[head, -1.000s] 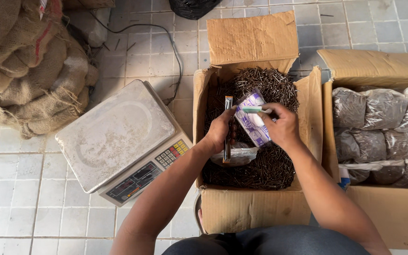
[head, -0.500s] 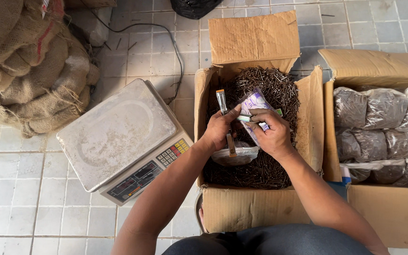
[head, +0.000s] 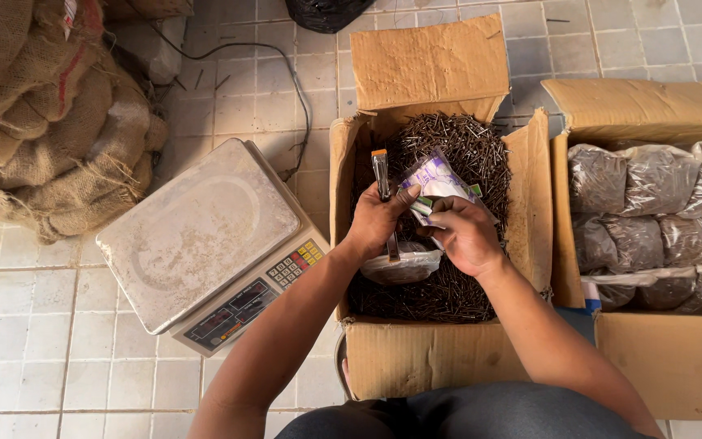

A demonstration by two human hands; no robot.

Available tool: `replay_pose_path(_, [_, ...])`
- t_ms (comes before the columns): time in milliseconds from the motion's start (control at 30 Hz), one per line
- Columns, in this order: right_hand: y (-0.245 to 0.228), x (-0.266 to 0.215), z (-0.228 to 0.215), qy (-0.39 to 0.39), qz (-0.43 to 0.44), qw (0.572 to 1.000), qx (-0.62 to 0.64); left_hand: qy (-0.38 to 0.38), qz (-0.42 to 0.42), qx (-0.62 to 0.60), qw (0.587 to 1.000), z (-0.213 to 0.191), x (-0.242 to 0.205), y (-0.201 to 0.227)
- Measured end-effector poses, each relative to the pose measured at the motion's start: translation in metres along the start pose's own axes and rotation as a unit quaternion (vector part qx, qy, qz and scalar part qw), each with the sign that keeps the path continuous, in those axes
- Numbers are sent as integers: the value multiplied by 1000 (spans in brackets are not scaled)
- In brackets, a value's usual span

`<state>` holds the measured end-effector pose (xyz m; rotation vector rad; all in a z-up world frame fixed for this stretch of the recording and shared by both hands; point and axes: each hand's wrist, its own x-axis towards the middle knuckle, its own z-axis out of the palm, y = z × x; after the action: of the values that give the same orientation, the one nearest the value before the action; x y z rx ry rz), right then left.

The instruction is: The person scoops dark granular material from a cardboard box into a plastic bag, places the bag on a digital scale to check the weight, and then seals the bag using a handheld heat sealer. The process is repeated for multiple bags.

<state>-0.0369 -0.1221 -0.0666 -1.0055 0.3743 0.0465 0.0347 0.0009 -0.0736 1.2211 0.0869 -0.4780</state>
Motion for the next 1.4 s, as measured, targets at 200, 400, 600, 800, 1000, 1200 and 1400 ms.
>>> replay_pose_path(200, [5, 4, -13, -7, -33, 999, -10, -11, 11, 12, 1000, -8, 10, -14])
replay_pose_path(400, [22, 10, -22, 11, -88, 995, -55, -22, 37, 28, 999, -5, 1, -5])
replay_pose_path(600, [-3, -6, 2, 44, -218, 934, -278, -8, 61, 45, 997, 0, -1, 2])
replay_pose_path(800, [-6, -14, 7, 75, -332, 867, -364, 10, 78, 51, 996, 9, -15, 21])
replay_pose_path(1000, [19, -4, -9, 84, -281, 925, -240, -1, 71, 44, 996, 11, -21, 29])
replay_pose_path(1200, [18, -4, -12, 80, -280, 933, -212, -2, 63, 25, 998, 8, -19, 27])
replay_pose_path(1400, [10, -6, -11, 56, -278, 934, -217, -8, 31, 11, 999, 5, -12, 17])
